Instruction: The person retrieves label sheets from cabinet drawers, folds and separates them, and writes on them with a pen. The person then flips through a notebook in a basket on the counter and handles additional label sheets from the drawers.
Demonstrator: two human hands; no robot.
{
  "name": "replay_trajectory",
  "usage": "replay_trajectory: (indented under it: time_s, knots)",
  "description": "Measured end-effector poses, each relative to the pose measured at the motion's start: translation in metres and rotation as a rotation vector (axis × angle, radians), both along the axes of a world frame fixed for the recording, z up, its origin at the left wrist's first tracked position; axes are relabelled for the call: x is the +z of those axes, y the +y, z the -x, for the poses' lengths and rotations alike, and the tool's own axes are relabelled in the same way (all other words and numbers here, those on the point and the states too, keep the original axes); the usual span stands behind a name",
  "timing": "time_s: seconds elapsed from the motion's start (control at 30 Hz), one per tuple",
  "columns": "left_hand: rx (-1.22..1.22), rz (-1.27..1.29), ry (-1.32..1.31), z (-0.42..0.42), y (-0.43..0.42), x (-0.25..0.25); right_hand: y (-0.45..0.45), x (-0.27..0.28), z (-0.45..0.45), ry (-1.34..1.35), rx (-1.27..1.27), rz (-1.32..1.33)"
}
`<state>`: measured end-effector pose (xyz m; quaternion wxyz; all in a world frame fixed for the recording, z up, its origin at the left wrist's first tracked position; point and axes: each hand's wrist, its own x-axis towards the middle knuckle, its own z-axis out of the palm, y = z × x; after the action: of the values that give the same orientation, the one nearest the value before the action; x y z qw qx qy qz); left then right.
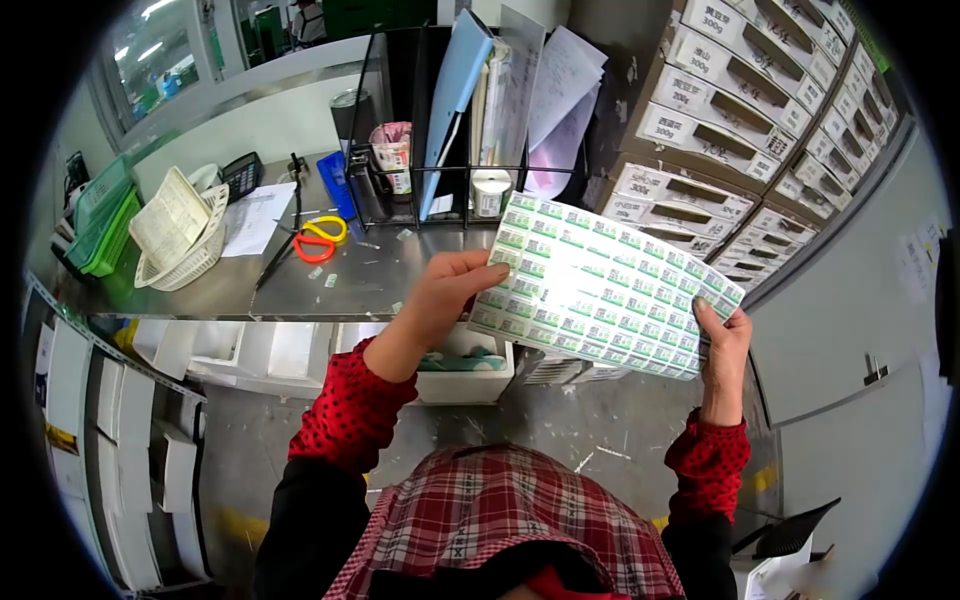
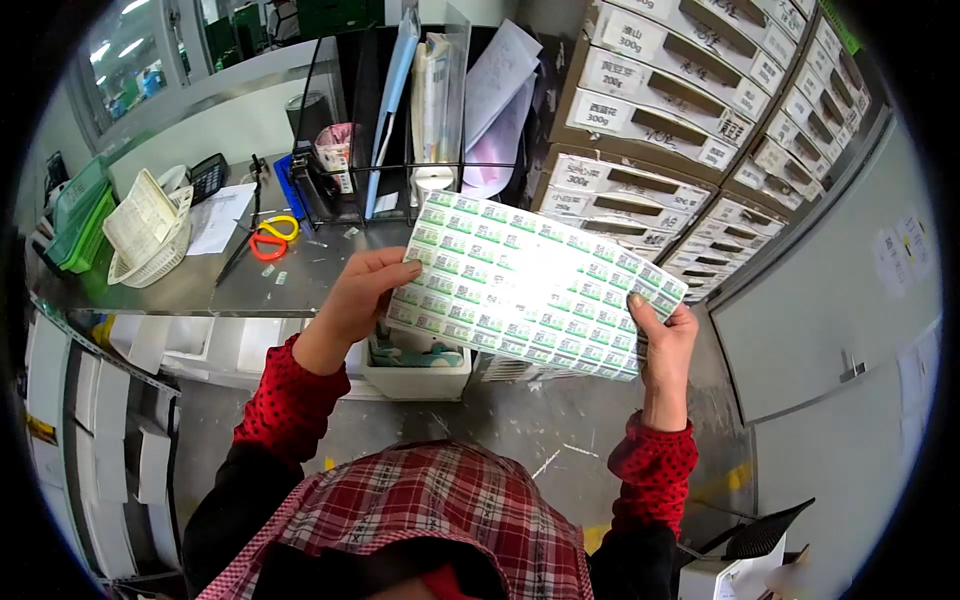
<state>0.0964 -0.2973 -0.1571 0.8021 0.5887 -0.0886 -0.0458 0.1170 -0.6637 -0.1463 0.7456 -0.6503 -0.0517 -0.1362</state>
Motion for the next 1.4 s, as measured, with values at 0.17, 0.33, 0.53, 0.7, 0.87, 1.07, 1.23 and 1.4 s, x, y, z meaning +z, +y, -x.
replay_trajectory:
  time_s: [0.17,0.33,0.53,0.7,0.87,1.07,1.23,1.4]
  knots:
    - [0.019,-0.06,0.01,0.006,0.007,0.007,0.0,-0.004,-0.004,-0.02,-0.017,-0.003]
    - [0.072,-0.08,0.05,0.008,0.01,0.007,-0.001,-0.009,-0.006,-0.058,-0.006,0.059]
    - [0.131,-0.106,0.048,0.01,0.008,0.002,-0.003,-0.011,-0.004,-0.085,0.007,0.062]
    - [0.13,-0.14,0.044,0.017,0.004,0.012,-0.006,-0.013,-0.004,-0.093,0.01,0.061]
    - [0.13,-0.14,0.048,0.015,0.007,0.009,-0.004,-0.011,-0.004,-0.088,0.016,0.023]
    - [0.121,-0.114,-0.034,0.012,0.003,0.022,-0.001,-0.012,-0.004,-0.047,0.076,0.017]
    - [0.246,-0.084,-0.151,0.0,0.0,0.009,0.01,-0.015,0.004,0.014,0.123,0.05]
    - [0.335,0.002,-0.183,0.006,-0.013,0.007,0.014,-0.014,0.007,-0.045,0.002,0.025]
